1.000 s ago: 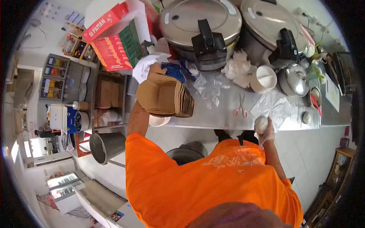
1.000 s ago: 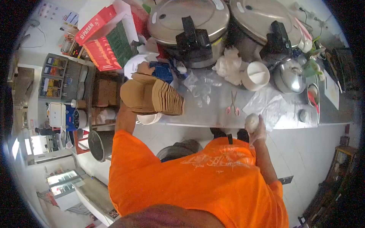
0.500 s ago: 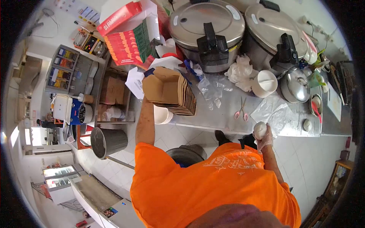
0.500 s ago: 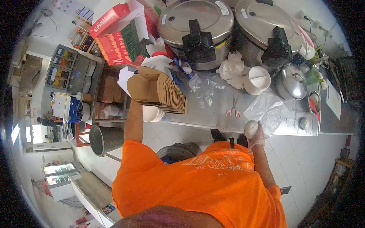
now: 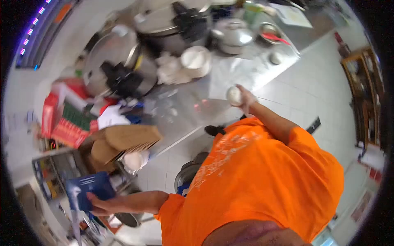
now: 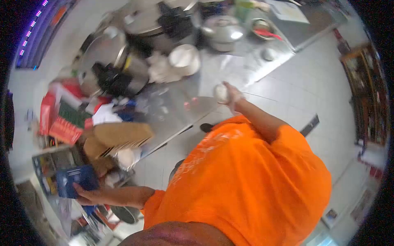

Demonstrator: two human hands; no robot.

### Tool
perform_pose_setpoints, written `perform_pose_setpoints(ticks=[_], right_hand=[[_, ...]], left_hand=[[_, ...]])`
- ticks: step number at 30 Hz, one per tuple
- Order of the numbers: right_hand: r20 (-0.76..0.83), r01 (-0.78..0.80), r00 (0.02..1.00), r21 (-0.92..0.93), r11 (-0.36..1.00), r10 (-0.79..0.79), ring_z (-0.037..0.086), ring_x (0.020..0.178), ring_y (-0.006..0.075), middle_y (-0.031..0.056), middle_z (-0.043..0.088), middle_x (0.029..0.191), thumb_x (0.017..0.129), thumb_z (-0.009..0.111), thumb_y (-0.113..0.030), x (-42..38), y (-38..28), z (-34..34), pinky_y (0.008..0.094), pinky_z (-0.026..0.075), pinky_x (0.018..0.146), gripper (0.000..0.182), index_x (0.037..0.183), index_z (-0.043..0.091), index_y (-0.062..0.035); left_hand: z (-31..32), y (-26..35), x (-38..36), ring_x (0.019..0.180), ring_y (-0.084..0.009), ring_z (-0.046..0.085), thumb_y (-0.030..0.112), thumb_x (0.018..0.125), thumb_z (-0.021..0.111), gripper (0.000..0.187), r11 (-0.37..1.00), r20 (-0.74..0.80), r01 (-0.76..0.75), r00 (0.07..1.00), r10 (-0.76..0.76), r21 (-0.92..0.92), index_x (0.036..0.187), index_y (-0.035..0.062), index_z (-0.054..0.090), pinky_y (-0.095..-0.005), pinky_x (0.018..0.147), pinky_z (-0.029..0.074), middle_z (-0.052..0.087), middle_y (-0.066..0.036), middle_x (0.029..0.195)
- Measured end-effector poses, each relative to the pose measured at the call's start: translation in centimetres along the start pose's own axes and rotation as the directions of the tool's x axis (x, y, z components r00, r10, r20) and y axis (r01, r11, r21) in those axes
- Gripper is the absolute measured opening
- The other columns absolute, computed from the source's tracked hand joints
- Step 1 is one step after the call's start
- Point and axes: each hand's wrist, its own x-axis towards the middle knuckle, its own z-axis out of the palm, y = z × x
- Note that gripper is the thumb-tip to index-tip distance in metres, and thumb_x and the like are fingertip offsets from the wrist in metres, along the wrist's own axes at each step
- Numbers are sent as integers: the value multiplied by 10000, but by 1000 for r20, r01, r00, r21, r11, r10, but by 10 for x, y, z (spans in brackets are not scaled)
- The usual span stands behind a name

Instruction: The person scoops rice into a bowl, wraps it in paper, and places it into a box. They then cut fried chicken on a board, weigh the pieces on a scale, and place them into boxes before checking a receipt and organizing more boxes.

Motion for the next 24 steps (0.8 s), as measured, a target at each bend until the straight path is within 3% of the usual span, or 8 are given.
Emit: perform_pose_setpoints(ticks=[1,2,3,5,7,11,17,24], right_hand=[[6,-24,1000,30,999,23,630,851,238,95,606,995,872,567,-413,-8,-12,-3,403,558,715,463,1172,492,-69],[-11,1,1000,47,999,-1,630,851,238,95,606,995,872,567,-413,-11,-22,-14,403,558,715,463,1172,492,-69],[-18,-6,1000,106,994,8,638,838,234,88,619,969,870,577,-409,-11,-31,-26,392,563,711,451,1154,498,-68],[-30,7,1000,190,982,-1,645,824,230,81,631,942,867,586,-405,-17,-52,-61,380,568,706,440,1136,503,-67],[-83,46,996,253,966,-25,648,849,225,95,632,968,871,580,-417,-30,-69,-104,361,572,703,442,1120,517,-58],[-169,192,977,413,890,-133,644,789,216,75,644,912,873,547,-470,-55,-107,-233,355,563,642,420,1054,560,-92],[-347,330,929,626,706,-127,629,794,231,77,633,949,862,556,-487,-67,-177,-419,364,557,681,442,1079,552,-102],[-378,412,904,637,651,-202,619,860,242,96,612,1009,861,564,-468,-42,-299,-505,382,558,719,456,1116,527,-91]], left_hand=[[8,-10,-22,803,-294,625,101,722,740,458,994,296,-108,949,106,-10,1120,-45,566,-367,693,568,627,-191,994],[31,-5,-70,825,-241,609,112,773,718,367,861,303,-185,952,38,475,1080,-48,596,-345,688,542,636,-174,994],[49,-17,-102,827,-191,597,145,811,696,311,895,661,-348,746,82,281,1038,-52,615,-322,664,515,647,-146,981],[112,-16,-172,666,-172,623,121,831,660,216,845,925,-491,379,-13,213,934,-60,600,-297,568,506,664,-124,790],[170,14,-249,513,-168,626,132,837,635,205,892,886,-47,150,-440,450,890,-59,583,-277,448,488,644,-118,671],[262,36,-413,433,-217,613,138,849,549,189,957,940,34,-196,-278,290,895,-44,529,-360,421,490,610,-166,588],[418,42,-670,455,-284,619,54,808,544,147,979,911,126,-400,-100,163,875,-76,530,-378,448,506,599,-206,595],[592,-18,-915,493,-279,638,71,809,563,200,954,905,11,-319,-280,299,728,-107,601,-369,465,517,630,-227,640]])
